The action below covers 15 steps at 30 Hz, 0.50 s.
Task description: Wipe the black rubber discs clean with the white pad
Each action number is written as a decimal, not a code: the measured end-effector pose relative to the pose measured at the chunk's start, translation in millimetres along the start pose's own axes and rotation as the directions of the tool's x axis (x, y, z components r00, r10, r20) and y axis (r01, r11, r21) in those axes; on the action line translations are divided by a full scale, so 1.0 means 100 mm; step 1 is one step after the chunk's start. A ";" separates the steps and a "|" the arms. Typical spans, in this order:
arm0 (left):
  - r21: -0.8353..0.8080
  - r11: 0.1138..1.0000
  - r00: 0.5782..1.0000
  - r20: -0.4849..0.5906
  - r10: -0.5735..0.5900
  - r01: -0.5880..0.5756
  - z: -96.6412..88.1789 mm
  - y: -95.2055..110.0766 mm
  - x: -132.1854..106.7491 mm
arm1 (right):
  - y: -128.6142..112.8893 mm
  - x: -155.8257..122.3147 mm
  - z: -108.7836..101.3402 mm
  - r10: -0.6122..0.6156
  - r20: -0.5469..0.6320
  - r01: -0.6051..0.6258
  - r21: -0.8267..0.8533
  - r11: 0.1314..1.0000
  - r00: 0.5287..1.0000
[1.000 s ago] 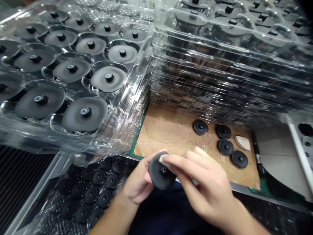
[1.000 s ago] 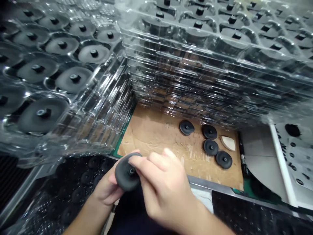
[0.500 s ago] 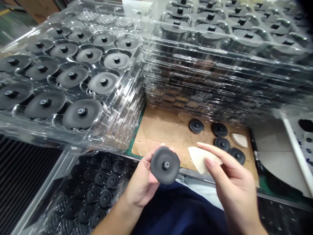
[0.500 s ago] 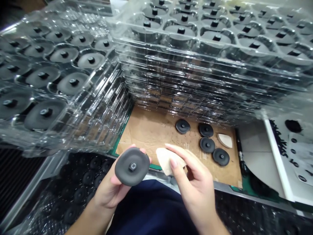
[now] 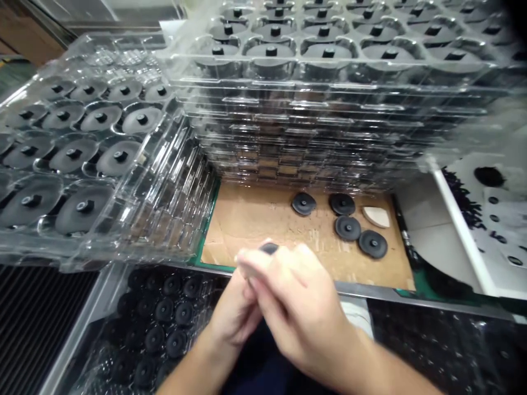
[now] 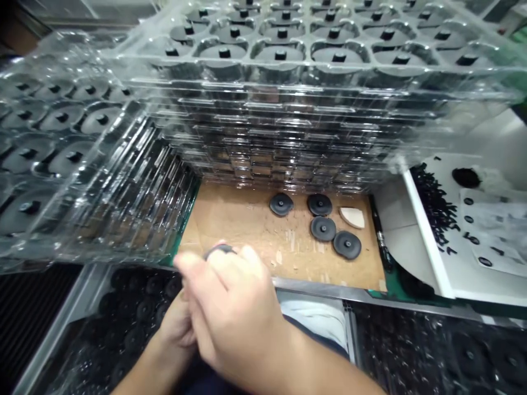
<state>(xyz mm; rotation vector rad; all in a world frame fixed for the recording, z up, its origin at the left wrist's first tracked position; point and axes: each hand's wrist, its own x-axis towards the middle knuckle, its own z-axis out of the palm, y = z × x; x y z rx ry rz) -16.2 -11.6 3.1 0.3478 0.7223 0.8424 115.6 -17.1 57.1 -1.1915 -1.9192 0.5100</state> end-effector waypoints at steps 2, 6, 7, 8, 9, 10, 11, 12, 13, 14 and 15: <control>-0.012 1.000 1.000 0.013 0.002 -0.002 0.00 0.00 0.02 | 0.02 -0.08 -0.10 -0.024 0.094 0.016 0.093 0.996 0.995; -0.043 0.996 0.997 -0.012 -0.074 0.073 0.03 -0.01 0.08 | 0.12 -0.24 -0.32 0.079 0.101 -0.079 -0.004 0.997 0.992; -0.061 0.995 0.997 -0.022 -0.074 0.072 0.05 -0.02 0.09 | 0.16 -0.26 -0.35 0.103 0.072 -0.100 -0.045 0.994 0.992; -0.080 0.995 0.997 -0.031 -0.066 0.063 0.07 -0.03 0.10 | 0.21 -0.29 -0.37 0.124 0.034 -0.121 -0.076 0.990 0.992; -0.098 0.994 0.998 -0.030 -0.055 0.052 0.10 -0.03 0.11 | 0.26 -0.31 -0.37 0.147 -0.007 -0.147 -0.091 0.985 0.989; -0.112 0.993 0.999 -0.024 -0.048 0.045 0.12 -0.03 0.12 | 0.32 -0.34 -0.36 0.185 -0.051 -0.189 -0.088 0.978 0.981; -0.123 0.992 0.999 -0.011 -0.043 0.042 0.13 -0.03 0.12 | 0.38 -0.37 -0.35 0.239 -0.094 -0.245 -0.064 0.967 0.967; -0.133 0.990 0.999 -0.001 -0.042 0.041 0.15 -0.02 0.11 | 0.45 -0.41 -0.32 0.291 -0.120 -0.297 -0.036 0.954 0.949; -0.141 0.989 0.999 0.011 -0.043 0.044 0.16 -0.01 0.11 | 0.52 -0.46 -0.29 0.350 -0.136 -0.353 0.003 0.935 0.927; -0.148 0.988 0.999 0.026 -0.048 0.052 0.16 0.00 0.11 | 0.60 -0.51 -0.26 0.416 -0.140 -0.413 0.053 0.909 0.898; -0.152 0.986 0.997 0.043 -0.057 0.063 0.17 0.02 0.11 | 0.68 -0.56 -0.23 0.487 -0.130 -0.476 0.111 0.872 0.863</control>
